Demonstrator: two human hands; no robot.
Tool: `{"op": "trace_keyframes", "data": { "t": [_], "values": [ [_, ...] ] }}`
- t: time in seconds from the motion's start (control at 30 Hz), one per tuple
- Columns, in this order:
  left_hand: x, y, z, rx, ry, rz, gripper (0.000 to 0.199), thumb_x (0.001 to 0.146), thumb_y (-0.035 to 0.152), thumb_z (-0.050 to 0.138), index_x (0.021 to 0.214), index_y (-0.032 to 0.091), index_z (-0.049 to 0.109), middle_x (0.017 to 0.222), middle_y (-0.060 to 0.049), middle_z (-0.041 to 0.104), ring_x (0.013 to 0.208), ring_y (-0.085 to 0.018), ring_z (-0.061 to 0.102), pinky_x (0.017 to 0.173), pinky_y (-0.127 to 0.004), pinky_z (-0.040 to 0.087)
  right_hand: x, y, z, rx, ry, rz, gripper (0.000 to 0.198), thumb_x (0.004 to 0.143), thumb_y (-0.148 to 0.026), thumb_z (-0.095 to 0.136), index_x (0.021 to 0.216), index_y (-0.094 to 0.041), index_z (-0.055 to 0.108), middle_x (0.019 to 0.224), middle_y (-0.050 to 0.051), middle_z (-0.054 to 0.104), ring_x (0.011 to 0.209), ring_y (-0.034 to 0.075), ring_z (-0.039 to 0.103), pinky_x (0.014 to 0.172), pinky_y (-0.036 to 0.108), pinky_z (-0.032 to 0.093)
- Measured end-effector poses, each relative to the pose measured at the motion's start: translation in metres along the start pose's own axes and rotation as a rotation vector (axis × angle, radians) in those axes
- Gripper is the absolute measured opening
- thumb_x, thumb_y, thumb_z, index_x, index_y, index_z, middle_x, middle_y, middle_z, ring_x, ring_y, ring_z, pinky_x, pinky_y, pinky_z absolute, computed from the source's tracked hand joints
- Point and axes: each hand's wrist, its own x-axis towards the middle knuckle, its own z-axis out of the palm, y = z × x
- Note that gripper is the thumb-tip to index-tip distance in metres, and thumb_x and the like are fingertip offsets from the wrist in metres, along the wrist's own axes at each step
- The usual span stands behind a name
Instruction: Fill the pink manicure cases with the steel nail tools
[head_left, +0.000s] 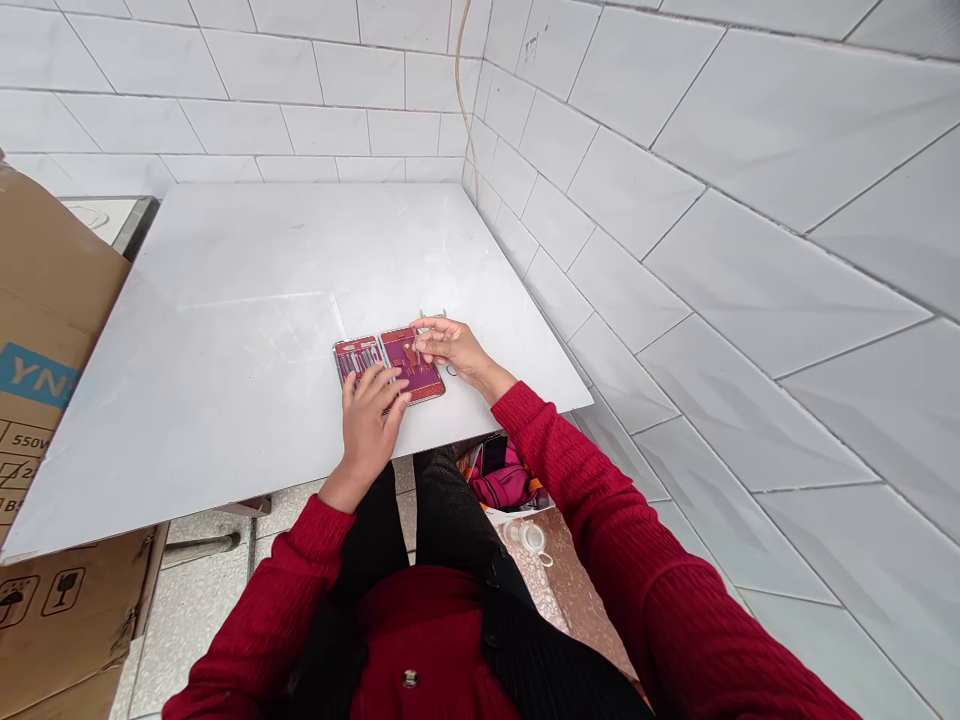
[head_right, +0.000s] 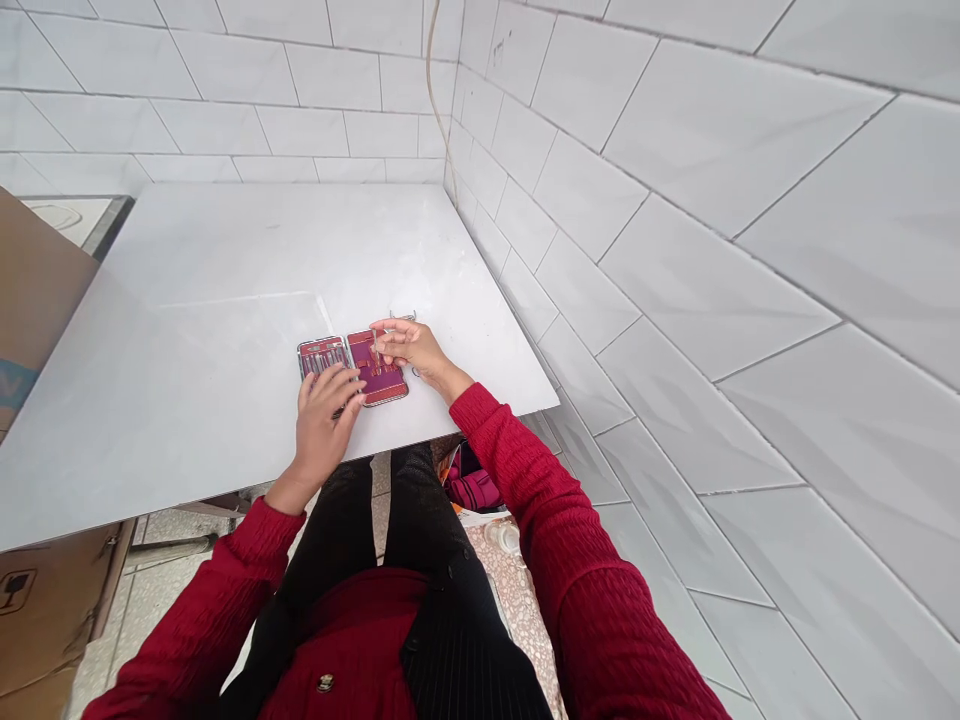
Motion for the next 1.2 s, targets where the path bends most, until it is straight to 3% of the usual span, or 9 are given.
{"op": "trace_keyframes", "data": {
  "t": [0.17,0.53,0.67,0.87,0.97,1.13,1.2],
  "values": [
    [0.021,0.007,0.0,-0.244,-0.038,-0.186,0.037,0.105,0.045,0.045,0.102,0.026,0.076,0.12,-0.004,0.077,0.127,-0.027,0.064,0.121,-0.053,0.033,-0.016,-0.005,0.017,0.08,-0.105,-0.002,0.058,0.062,-0.036,0.095,0.112,-0.019,0.073,0.082,0.0,0.073,0.057,0.007,0.054,0.047,0.018,0.033],
    [0.014,0.019,0.003,-0.524,-0.091,-0.38,0.038,0.093,0.056,0.061,0.087,0.024,0.08,0.105,-0.004,0.082,0.11,-0.028,0.072,0.107,-0.046,0.051,-0.031,0.012,0.026,0.077,-0.164,-0.01,0.055,0.068,-0.04,0.091,0.116,-0.021,0.072,0.086,-0.001,0.073,0.056,0.006,0.055,0.046,0.017,0.034],
    [0.014,0.013,0.006,-0.46,-0.051,-0.358,0.031,0.091,0.052,0.066,0.083,0.026,0.08,0.107,-0.003,0.082,0.119,-0.029,0.07,0.113,-0.05,0.046,-0.038,0.004,0.03,0.043,-0.15,-0.026,0.052,0.071,-0.046,0.089,0.115,-0.022,0.075,0.092,0.002,0.074,0.056,0.006,0.053,0.045,0.019,0.034],
    [0.011,0.011,0.013,-0.259,-0.064,-0.242,0.026,0.097,0.044,0.062,0.085,0.028,0.079,0.114,-0.001,0.08,0.12,-0.026,0.069,0.123,-0.057,0.033,-0.04,-0.002,0.029,-0.06,-0.085,-0.055,0.046,0.071,-0.049,0.089,0.102,-0.018,0.078,0.061,-0.005,0.061,0.052,0.008,0.049,0.046,0.02,0.036],
    [0.011,0.011,0.016,-0.141,-0.066,-0.197,0.027,0.101,0.041,0.057,0.09,0.028,0.078,0.113,-0.002,0.08,0.122,-0.026,0.069,0.122,-0.056,0.033,-0.032,-0.002,0.022,-0.098,-0.037,-0.058,0.043,0.066,-0.046,0.091,0.094,-0.017,0.076,0.064,-0.003,0.065,0.054,0.009,0.053,0.047,0.02,0.039],
    [0.002,0.005,0.014,0.012,-0.022,-0.121,0.027,0.104,0.04,0.053,0.111,0.025,0.075,0.123,-0.006,0.077,0.124,-0.027,0.066,0.123,-0.058,0.031,-0.003,-0.003,0.002,-0.148,0.205,-0.08,0.033,0.067,-0.038,0.09,0.085,-0.017,0.073,0.068,-0.001,0.069,0.053,0.008,0.055,0.044,0.018,0.037],
    [-0.005,0.003,0.011,0.08,-0.045,-0.035,0.028,0.105,0.039,0.051,0.109,0.026,0.075,0.12,-0.005,0.078,0.129,-0.029,0.063,0.125,-0.061,0.026,0.011,-0.002,-0.005,-0.184,0.299,-0.058,0.028,0.068,-0.033,0.089,0.083,-0.017,0.072,0.066,-0.001,0.068,0.051,0.008,0.053,0.045,0.018,0.038]
  ]
}}
